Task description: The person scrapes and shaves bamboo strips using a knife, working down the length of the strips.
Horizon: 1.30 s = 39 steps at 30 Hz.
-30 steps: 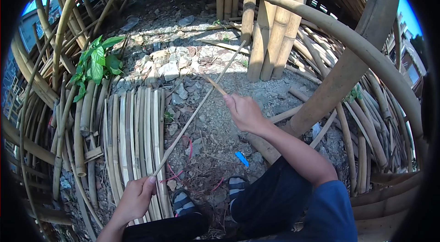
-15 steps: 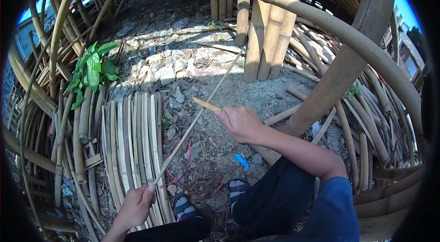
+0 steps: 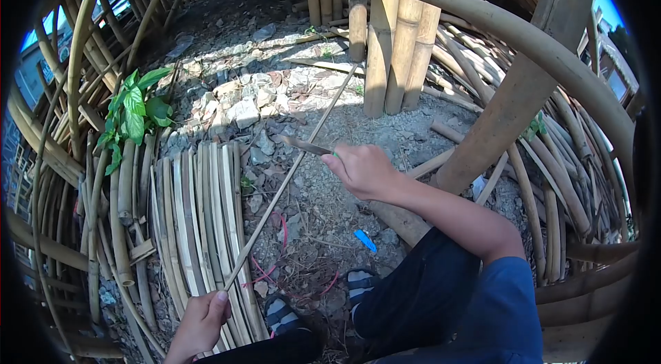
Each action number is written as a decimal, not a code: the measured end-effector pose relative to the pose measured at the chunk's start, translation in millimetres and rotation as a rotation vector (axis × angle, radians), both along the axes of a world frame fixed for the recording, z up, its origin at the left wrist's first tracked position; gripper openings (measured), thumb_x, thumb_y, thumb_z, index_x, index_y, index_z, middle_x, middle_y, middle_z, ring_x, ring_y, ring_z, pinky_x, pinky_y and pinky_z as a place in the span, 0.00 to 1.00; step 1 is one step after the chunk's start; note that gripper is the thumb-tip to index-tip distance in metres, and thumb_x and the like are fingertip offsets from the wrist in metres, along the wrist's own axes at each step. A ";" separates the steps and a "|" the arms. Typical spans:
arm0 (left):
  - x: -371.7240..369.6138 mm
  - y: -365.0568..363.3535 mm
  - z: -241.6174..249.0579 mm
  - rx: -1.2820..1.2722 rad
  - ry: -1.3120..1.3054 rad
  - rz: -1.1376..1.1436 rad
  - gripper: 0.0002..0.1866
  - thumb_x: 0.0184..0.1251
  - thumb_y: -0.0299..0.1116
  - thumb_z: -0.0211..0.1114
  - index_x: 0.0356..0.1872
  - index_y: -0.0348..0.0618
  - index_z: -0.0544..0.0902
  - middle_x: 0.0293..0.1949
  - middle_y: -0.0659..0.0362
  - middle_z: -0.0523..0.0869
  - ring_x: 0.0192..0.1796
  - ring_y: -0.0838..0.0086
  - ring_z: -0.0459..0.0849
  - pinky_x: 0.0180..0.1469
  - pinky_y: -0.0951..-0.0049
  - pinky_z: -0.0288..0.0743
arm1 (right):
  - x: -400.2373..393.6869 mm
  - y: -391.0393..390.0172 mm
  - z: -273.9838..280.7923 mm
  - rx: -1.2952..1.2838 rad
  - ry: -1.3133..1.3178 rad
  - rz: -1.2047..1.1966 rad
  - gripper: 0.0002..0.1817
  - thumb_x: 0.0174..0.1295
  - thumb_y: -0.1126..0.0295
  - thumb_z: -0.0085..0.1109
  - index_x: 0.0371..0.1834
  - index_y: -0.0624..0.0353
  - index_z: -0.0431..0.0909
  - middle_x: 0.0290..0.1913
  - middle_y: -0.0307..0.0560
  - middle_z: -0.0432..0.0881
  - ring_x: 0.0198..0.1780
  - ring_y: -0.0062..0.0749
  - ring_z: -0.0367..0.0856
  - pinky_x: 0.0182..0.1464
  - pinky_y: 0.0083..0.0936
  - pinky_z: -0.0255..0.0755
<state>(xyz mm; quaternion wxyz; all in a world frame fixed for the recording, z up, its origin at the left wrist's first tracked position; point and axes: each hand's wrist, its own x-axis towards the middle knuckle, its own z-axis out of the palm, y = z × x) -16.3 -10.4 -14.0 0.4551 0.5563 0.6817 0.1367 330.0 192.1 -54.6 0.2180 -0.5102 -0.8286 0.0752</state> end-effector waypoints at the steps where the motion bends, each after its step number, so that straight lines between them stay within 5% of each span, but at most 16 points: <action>1: 2.0 -0.9 1.6 -0.001 0.003 -0.002 0.30 0.85 0.44 0.43 0.21 0.37 0.74 0.16 0.64 0.69 0.20 0.80 0.65 0.25 0.73 0.62 | 6.8 13.9 -3.0 -0.001 0.003 -0.002 0.31 0.79 0.49 0.37 0.30 0.65 0.78 0.25 0.66 0.81 0.34 0.67 0.82 0.40 0.57 0.73; 6: 2.6 -3.1 -0.5 -0.004 0.024 -0.039 0.30 0.85 0.44 0.43 0.21 0.37 0.73 0.16 0.65 0.69 0.20 0.80 0.65 0.26 0.74 0.62 | 76.1 95.5 -15.5 0.058 0.064 -0.403 0.33 0.78 0.46 0.37 0.33 0.64 0.80 0.25 0.67 0.82 0.32 0.66 0.84 0.39 0.57 0.77; 13: 5.9 -1.0 5.4 -0.022 -0.019 0.000 0.30 0.85 0.46 0.43 0.21 0.37 0.73 0.16 0.65 0.69 0.20 0.80 0.65 0.25 0.74 0.62 | 41.4 60.5 -10.5 0.048 -0.029 -0.130 0.34 0.78 0.45 0.34 0.35 0.64 0.82 0.32 0.69 0.84 0.37 0.68 0.84 0.43 0.57 0.76; 19: -8.9 -3.4 -1.2 -0.066 -0.085 -0.008 0.29 0.85 0.46 0.44 0.21 0.38 0.73 0.17 0.65 0.68 0.21 0.80 0.64 0.26 0.73 0.62 | 129.5 131.6 -69.2 -0.128 0.128 -0.741 0.37 0.78 0.44 0.32 0.43 0.67 0.85 0.42 0.72 0.85 0.50 0.67 0.83 0.55 0.57 0.73; 29: -12.1 13.7 -20.4 -0.064 -0.153 0.141 0.24 0.81 0.46 0.55 0.27 0.38 0.78 0.18 0.68 0.71 0.21 0.85 0.64 0.23 0.76 0.60 | 116.4 85.3 -74.0 -0.045 -0.320 -0.452 0.32 0.74 0.42 0.45 0.36 0.64 0.81 0.32 0.63 0.86 0.38 0.61 0.85 0.41 0.52 0.76; 32: -8.5 14.1 -13.0 -0.068 -0.138 0.097 0.24 0.80 0.47 0.58 0.26 0.38 0.78 0.18 0.69 0.72 0.21 0.85 0.65 0.23 0.76 0.60 | 90.3 75.2 -45.7 -0.030 -0.155 -0.464 0.31 0.75 0.43 0.47 0.34 0.65 0.80 0.27 0.59 0.84 0.33 0.53 0.85 0.37 0.46 0.75; 35: -3.0 15.9 -7.1 -0.068 -0.141 0.125 0.25 0.78 0.48 0.60 0.25 0.37 0.78 0.17 0.68 0.72 0.21 0.86 0.66 0.23 0.75 0.61 | 44.5 43.1 -4.5 -0.275 0.540 -0.218 0.30 0.76 0.45 0.50 0.27 0.63 0.73 0.20 0.42 0.74 0.24 0.26 0.73 0.31 0.31 0.69; 37: -5.6 17.4 -10.9 -0.024 -0.111 0.081 0.25 0.77 0.47 0.61 0.25 0.35 0.79 0.16 0.68 0.72 0.21 0.86 0.67 0.23 0.75 0.61 | -2.1 -4.5 0.5 -0.474 0.742 -0.064 0.30 0.77 0.44 0.47 0.27 0.61 0.73 0.22 0.40 0.75 0.24 0.24 0.73 0.30 0.30 0.69; 39: -5.2 19.2 -12.3 -0.012 -0.109 0.094 0.25 0.77 0.47 0.61 0.26 0.35 0.79 0.16 0.68 0.72 0.21 0.86 0.67 0.23 0.74 0.61 | -39.8 -57.1 -2.5 -0.581 0.647 0.065 0.32 0.78 0.44 0.43 0.29 0.64 0.73 0.22 0.48 0.75 0.23 0.34 0.74 0.32 0.35 0.70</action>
